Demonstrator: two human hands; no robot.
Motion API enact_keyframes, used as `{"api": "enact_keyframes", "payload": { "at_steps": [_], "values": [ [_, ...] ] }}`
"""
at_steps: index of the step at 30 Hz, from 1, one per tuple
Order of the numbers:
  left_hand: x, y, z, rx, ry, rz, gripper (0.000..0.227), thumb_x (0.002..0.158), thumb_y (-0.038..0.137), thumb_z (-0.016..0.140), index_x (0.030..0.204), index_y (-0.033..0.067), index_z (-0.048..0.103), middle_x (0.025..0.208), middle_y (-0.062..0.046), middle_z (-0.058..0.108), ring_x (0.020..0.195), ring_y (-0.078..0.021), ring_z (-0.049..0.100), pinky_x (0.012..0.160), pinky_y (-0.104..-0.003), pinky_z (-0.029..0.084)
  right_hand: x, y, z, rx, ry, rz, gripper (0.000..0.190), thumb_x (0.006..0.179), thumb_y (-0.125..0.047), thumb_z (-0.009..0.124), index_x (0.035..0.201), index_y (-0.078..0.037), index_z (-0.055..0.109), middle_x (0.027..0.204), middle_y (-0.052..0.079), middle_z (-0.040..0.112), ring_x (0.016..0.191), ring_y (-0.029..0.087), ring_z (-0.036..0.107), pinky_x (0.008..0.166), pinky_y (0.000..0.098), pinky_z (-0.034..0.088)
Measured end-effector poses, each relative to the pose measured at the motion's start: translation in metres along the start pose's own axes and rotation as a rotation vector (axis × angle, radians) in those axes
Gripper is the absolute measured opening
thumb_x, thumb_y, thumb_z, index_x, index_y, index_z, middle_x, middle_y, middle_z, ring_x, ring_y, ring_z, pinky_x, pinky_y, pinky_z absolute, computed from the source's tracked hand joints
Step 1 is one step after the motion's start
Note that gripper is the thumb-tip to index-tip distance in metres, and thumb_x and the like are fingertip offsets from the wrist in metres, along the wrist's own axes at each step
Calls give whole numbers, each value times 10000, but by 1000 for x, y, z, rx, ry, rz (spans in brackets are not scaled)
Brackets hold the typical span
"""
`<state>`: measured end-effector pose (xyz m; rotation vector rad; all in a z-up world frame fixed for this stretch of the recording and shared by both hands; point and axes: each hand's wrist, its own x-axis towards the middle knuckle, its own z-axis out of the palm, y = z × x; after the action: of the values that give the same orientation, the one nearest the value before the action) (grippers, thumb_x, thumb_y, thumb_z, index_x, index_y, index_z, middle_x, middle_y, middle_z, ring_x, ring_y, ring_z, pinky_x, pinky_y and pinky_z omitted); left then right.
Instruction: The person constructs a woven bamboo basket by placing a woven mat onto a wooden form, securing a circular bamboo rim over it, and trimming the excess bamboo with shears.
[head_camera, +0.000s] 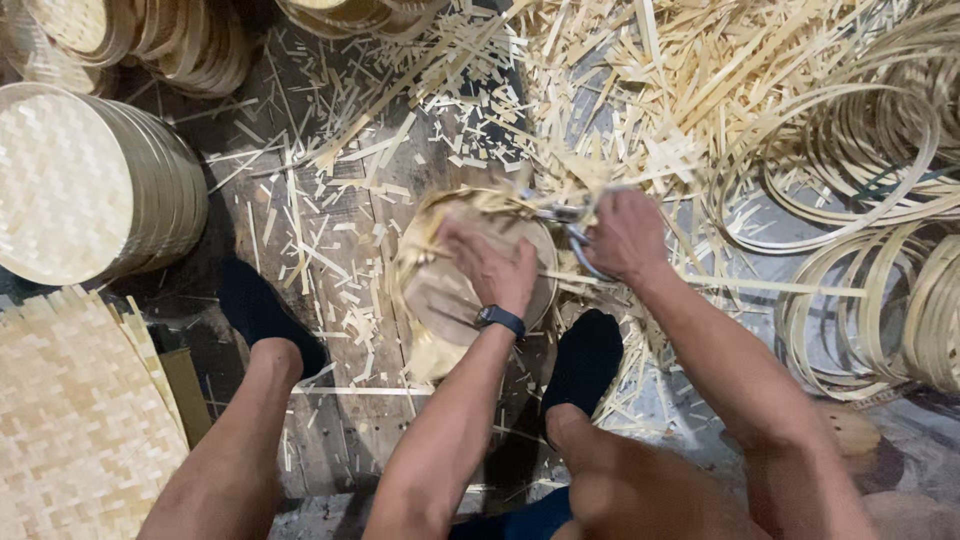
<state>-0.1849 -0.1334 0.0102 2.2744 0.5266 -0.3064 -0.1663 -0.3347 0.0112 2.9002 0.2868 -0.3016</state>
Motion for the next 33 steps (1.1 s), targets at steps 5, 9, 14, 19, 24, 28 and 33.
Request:
{"api": "enact_keyframes", "payload": {
  "at_steps": [5,9,14,19,24,28,33],
  "values": [
    [-3,-4,-9,80,-46,141,1187,804,359,696,1607,-64,-68,1669,-349,63,1569,-473,75,1260,-548,115,-2,-1,-9,193,-339,44,346,1034,-366,513,1040,-43,638,884,123,606,814,233,587,734,398,529],
    [-3,-5,-23,132,-138,258,1183,795,358,702,1609,-71,-43,1656,-350,125,1565,-480,151,1257,-535,182,-11,13,-13,223,-239,29,346,940,-378,589,985,-37,628,832,132,562,749,231,546,663,394,509],
    [-6,-5,-28,73,-260,207,1283,669,316,732,1568,-93,-87,1635,-350,137,1517,-426,232,1241,-539,196,3,-1,-4,80,-207,15,431,984,-471,565,925,-47,623,796,105,553,734,229,536,640,364,501],
    [-10,-9,-36,118,-281,343,1222,691,223,727,1588,-65,-52,1639,-336,256,1493,-424,337,1221,-603,180,-12,19,12,156,-117,-14,620,890,-668,569,969,-55,618,812,127,540,714,226,541,645,392,481],
    [-10,-5,-49,172,-551,102,1186,704,187,623,1686,74,-32,1619,-326,313,1107,-445,652,1009,-532,532,5,8,30,-186,8,-45,383,898,-441,648,1020,-79,629,848,92,558,763,182,548,671,332,505],
    [-10,-8,-59,196,-474,396,1200,689,131,702,1614,45,-58,1583,-239,394,1419,-384,469,1203,-684,165,7,2,32,-31,-154,-82,177,876,-166,677,1039,-108,641,840,67,595,800,178,574,765,341,521],
    [-15,-17,-58,239,-523,365,1169,749,127,718,1622,84,-58,1618,-220,347,1424,-385,432,1182,-736,50,-7,17,5,165,-78,-18,518,781,-478,738,1035,-39,633,958,130,602,925,262,597,783,396,521]
  ]
}}
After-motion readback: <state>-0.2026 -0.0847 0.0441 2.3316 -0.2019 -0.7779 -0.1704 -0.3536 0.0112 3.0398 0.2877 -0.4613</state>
